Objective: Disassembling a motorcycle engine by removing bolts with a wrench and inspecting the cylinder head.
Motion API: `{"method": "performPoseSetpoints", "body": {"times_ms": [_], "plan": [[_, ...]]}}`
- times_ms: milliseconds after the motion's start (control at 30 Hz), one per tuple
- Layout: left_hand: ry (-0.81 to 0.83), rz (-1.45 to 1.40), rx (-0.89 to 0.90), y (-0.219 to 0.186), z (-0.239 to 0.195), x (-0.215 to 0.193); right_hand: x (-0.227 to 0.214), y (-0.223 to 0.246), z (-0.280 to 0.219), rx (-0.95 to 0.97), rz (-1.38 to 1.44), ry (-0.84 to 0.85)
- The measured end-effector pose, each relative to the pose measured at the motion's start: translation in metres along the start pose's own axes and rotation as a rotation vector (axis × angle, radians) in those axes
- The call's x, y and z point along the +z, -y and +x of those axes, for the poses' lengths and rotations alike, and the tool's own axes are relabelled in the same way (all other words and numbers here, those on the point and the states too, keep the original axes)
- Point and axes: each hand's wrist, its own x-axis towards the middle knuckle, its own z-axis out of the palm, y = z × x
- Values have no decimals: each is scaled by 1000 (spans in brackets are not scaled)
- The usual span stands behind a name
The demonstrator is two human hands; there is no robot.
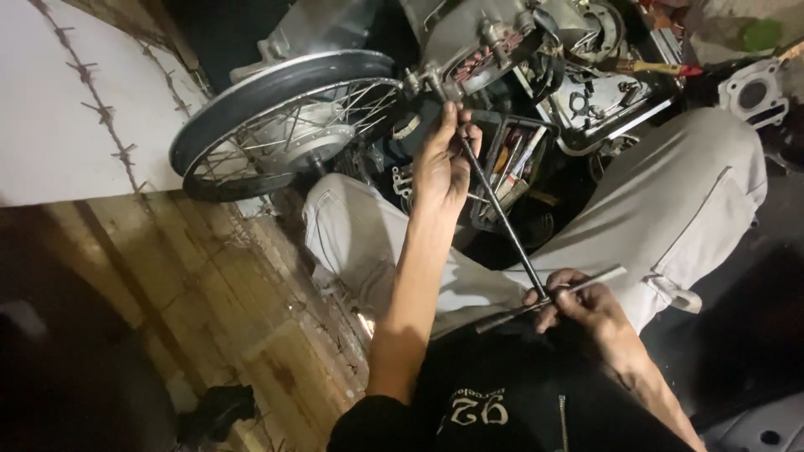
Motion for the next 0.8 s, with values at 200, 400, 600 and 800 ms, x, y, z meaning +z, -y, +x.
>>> {"method": "performPoseSetpoints", "body": {"times_ms": [200,400,600,800], "plan": [[172,82,-59,-8,1,-3,-42,-76,-6,342,1006,70],[278,-175,-226,-7,4,-20,-14,-51,-4,433,1026,107],[284,-169,-172,11,7,-32,-18,-10,8,396,334,-27],[275,-23,-56,34,-27,-15,-14,37,4,638,-602,-205]]}}
